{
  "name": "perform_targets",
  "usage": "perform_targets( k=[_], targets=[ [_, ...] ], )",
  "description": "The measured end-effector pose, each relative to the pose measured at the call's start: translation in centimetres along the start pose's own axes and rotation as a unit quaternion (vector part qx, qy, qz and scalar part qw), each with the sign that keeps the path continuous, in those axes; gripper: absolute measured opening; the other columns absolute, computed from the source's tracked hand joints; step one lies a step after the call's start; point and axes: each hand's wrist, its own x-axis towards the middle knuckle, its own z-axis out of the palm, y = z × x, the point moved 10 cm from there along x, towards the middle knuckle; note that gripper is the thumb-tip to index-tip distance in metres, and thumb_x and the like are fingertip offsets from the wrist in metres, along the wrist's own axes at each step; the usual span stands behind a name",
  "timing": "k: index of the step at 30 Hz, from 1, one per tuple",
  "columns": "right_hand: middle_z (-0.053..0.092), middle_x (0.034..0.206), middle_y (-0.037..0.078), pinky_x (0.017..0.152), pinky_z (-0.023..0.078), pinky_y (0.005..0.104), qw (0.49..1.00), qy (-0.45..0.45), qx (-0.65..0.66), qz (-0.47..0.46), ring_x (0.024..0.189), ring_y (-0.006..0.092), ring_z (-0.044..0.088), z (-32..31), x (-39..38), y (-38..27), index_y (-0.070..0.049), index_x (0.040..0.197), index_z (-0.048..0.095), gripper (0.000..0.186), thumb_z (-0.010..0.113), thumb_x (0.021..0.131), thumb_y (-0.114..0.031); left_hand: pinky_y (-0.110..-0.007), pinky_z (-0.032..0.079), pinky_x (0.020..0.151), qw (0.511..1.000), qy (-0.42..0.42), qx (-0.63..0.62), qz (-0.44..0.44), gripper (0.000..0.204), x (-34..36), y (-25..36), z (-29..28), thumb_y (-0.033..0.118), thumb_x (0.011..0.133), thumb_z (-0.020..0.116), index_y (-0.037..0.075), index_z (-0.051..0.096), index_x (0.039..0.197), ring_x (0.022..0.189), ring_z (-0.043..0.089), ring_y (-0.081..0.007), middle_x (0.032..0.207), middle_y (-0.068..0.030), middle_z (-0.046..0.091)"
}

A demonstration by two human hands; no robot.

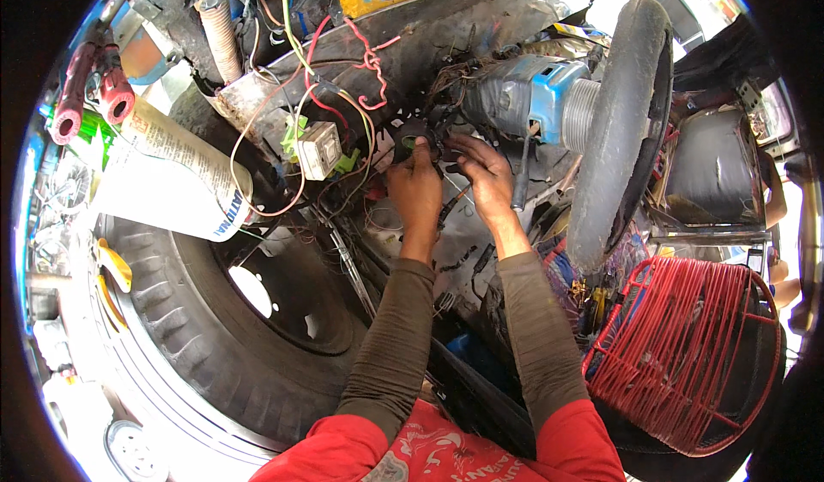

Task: The person works on the vehicle's dashboard wiring, using a screwdriver and pliers to strip, connect, and secure wires near the steering column. They repeatedly reach into the wiring harness, adjust connections, and use tools to manipulate individual wires.

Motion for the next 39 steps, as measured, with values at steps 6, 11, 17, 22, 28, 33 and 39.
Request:
perform_targets(
  k=[6, 11, 17, 22, 28, 33, 39],
  targets=[
    [0.068, 0.127, 0.016, 0.096, 0.051, 0.0318, 0.994, -0.069, -0.016, 0.079, 0.113, 0.0232, 0.067, 1.2, 1.6, 3.2, 0.008, 0.142, 0.053, 0.055, 0.057, 0.087, 0.01, -0.04, 0.048, 0.083, 0.976, -0.004, -0.21, -0.064, 0.052, 0.4, -1.3, 0.5, 0.04, 0.098, 0.061, -0.011, 0.073, 0.093, 0.088, 0.065, -0.0259, 0.09, -0.0174, 0.074],
    [0.068, 0.126, 0.018, 0.098, 0.049, 0.0326, 0.972, -0.134, -0.186, 0.059, 0.116, 0.0242, 0.065, 1.3, 2.8, 3.0, 0.007, 0.14, 0.055, 0.058, 0.062, 0.082, 0.008, -0.04, 0.049, 0.081, 0.992, -0.007, -0.102, -0.07, 0.054, 1.1, -1.1, -0.1, 0.043, 0.096, 0.064, -0.01, 0.073, 0.093, 0.087, 0.066, -0.027, 0.09, -0.0172, 0.074],
    [0.065, 0.132, 0.026, 0.108, 0.046, 0.0406, 0.937, -0.169, -0.301, 0.044, 0.126, 0.037, 0.06, 2.4, 3.2, 1.7, 0.004, 0.133, 0.06, 0.054, 0.07, 0.081, -0.006, -0.04, 0.049, 0.075, 0.997, -0.038, -0.053, -0.051, 0.052, 2.5, -0.5, -0.1, 0.041, 0.096, 0.064, -0.01, 0.073, 0.086, 0.081, 0.067, -0.0266, 0.087, -0.0184, 0.074],
    [0.066, 0.111, 0.024, 0.089, 0.053, 0.0451, 0.85, -0.032, -0.495, -0.177, 0.103, 0.0426, 0.065, 2.2, 0.4, -5.5, 0.0, 0.121, 0.06, 0.042, 0.069, 0.081, -0.001, -0.037, 0.05, 0.074, 0.982, -0.117, -0.151, 0.005, 0.035, 0.8, -0.7, 0.6, 0.029, 0.091, 0.071, -0.005, 0.076, 0.091, 0.077, 0.068, -0.0258, 0.088, -0.0194, 0.075],
    [0.065, 0.118, 0.027, 0.092, 0.053, 0.053, 0.837, -0.037, -0.535, -0.11, 0.112, 0.0479, 0.062, 2.8, -2.3, -8.9, -0.006, 0.117, 0.063, 0.038, 0.075, 0.081, -0.011, -0.043, 0.047, 0.088, 0.974, -0.041, 0.117, 0.19, 0.036, -0.6, -0.2, 1.0, 0.034, 0.089, 0.069, 0.001, 0.078, 0.1, 0.103, 0.059, -0.033, 0.09, -0.0192, 0.075],
    [0.07, 0.115, 0.02, 0.091, 0.056, 0.0425, 0.91, -0.082, -0.348, -0.211, 0.103, 0.036, 0.07, 5.7, -2.5, -10.1, -0.004, 0.126, 0.065, 0.038, 0.07, 0.088, -0.006, -0.053, 0.043, 0.093, 0.953, 0.003, 0.137, 0.27, 0.042, -1.8, 1.1, 1.0, 0.041, 0.092, 0.066, 0.0, 0.077, 0.095, 0.109, 0.052, -0.0368, 0.09, -0.0182, 0.074],
    [0.074, 0.115, 0.016, 0.098, 0.053, 0.0346, 0.973, 0.022, -0.224, -0.041, 0.107, 0.0257, 0.07, 0.3, 0.4, -3.1, 0.0, 0.126, 0.066, 0.043, 0.051, 0.086, 0.01, -0.04, 0.038, 0.061, 0.999, 0.0, -0.014, 0.034, 0.063, 0.2, -1.2, 0.0, 0.045, 0.1, 0.061, -0.008, 0.061, 0.066, 0.057, 0.043, -0.0193, 0.053, -0.0087, 0.052]
  ],
)
